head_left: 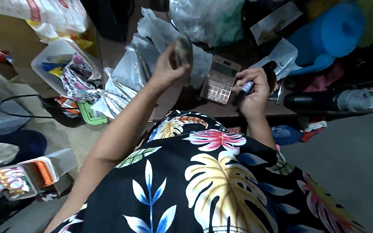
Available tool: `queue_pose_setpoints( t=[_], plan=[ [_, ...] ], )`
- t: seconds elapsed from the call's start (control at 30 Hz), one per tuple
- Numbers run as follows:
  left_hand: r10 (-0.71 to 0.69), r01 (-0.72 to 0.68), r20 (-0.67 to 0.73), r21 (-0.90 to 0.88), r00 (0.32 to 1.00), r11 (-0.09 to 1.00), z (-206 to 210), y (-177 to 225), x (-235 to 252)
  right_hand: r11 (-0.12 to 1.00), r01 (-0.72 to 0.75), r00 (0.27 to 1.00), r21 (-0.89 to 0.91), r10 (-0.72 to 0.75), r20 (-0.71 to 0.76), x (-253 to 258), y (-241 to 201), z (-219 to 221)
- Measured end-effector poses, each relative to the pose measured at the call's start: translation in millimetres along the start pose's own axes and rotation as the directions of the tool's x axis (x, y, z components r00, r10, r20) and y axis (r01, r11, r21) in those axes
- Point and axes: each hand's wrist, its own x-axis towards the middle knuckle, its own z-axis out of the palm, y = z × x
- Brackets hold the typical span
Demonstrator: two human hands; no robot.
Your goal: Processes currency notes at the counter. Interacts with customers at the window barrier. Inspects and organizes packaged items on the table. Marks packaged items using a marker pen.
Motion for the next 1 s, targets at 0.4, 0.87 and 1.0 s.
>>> queue_pose_setpoints(
  t=[0.4,0.87,1.0],
  plan=[
    [-0.461,0.092,-0.097,-0.924,0.882,0.371,15.3,41.0,-52.8,0.727,0.219,0.972,0.651,-0.102,-0.213,15.5,2.7,59.4],
    [-0.684,0.327,-0.058,-0.847,0.727,0.419,-13.4,61.4,-104.1,0.617,-0.298,0.944,0.728,0.079,0.319,-1.2,-72.0,96.9],
    [-0.694,0.328,-0.074,-0.842,0.716,0.428,-21.7,63.1,-114.9,0.625,-0.33,0.939,0.708,0.138,0.316,5.9,-105.9,98.4]
  ],
)
